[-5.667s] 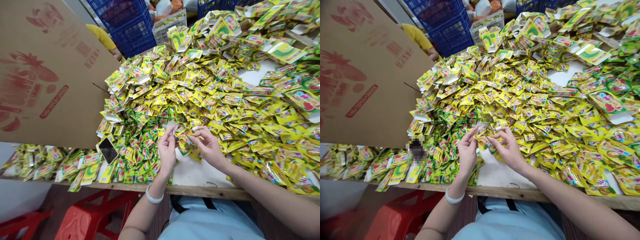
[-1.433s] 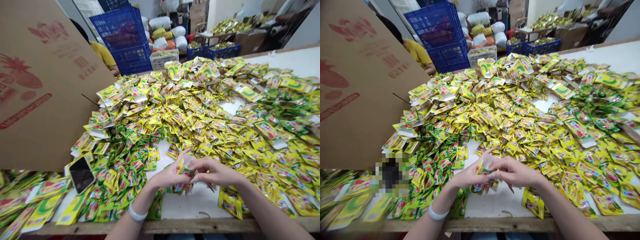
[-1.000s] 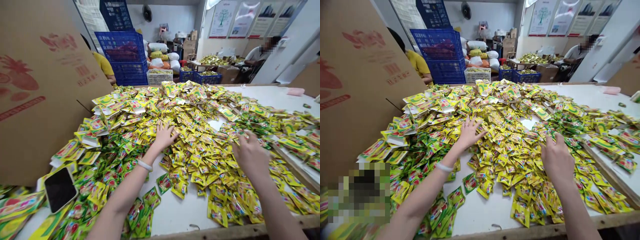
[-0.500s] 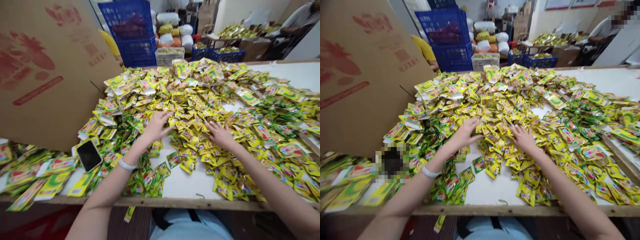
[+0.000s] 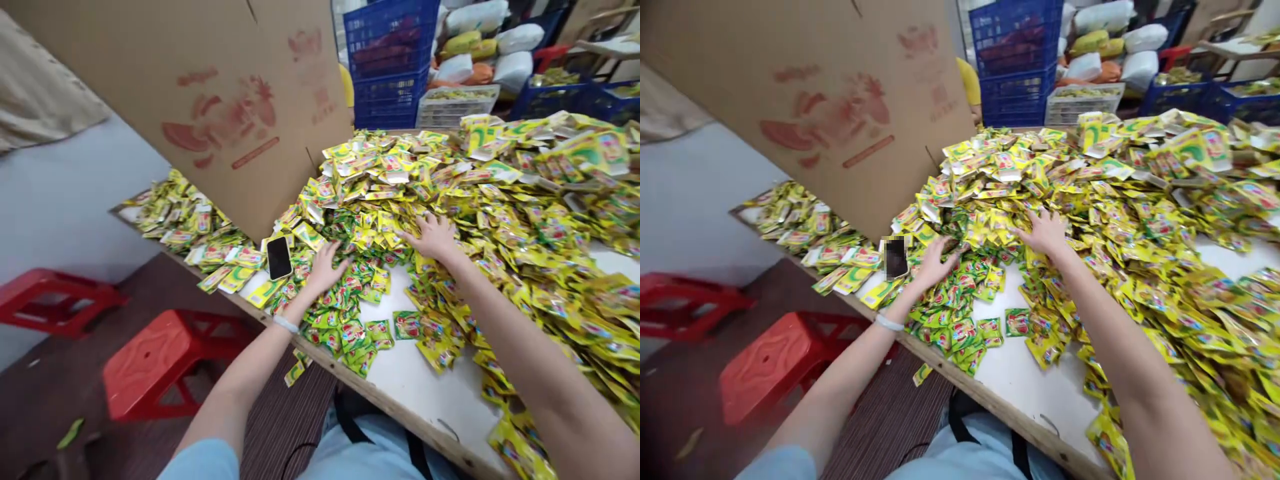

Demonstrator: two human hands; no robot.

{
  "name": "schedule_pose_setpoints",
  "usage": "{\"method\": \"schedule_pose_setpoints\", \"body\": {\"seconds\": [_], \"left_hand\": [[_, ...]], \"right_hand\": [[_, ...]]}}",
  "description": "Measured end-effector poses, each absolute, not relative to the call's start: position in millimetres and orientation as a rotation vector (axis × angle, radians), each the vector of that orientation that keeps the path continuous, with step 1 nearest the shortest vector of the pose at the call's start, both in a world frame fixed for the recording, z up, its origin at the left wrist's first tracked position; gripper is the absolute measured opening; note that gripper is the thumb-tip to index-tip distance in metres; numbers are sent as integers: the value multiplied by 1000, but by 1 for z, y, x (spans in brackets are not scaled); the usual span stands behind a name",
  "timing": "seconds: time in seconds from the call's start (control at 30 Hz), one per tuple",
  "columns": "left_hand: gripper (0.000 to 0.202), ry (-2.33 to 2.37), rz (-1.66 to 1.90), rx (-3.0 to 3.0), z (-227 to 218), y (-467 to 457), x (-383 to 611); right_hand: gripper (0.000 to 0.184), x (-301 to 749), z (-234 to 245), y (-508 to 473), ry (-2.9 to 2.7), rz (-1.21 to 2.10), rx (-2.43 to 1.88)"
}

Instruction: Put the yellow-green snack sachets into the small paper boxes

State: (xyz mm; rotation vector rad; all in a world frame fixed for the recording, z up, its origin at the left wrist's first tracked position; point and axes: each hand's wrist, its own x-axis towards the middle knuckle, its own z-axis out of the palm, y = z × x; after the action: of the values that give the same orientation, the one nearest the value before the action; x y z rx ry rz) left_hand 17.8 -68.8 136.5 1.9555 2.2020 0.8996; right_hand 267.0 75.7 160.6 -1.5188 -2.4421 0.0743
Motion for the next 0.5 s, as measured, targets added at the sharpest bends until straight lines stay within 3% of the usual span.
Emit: {"method": "schedule_pose_setpoints", "body": {"seconds": [0.27,0.5], "left_hand": [[63,2066,831,1925,103,-58,74],[72,1804,918,1997,83,-59,107]], "right_hand": [[57,319,120,65,-2615,42,-1498],[49,356,122,43,-2658,-78,-1582]]}}
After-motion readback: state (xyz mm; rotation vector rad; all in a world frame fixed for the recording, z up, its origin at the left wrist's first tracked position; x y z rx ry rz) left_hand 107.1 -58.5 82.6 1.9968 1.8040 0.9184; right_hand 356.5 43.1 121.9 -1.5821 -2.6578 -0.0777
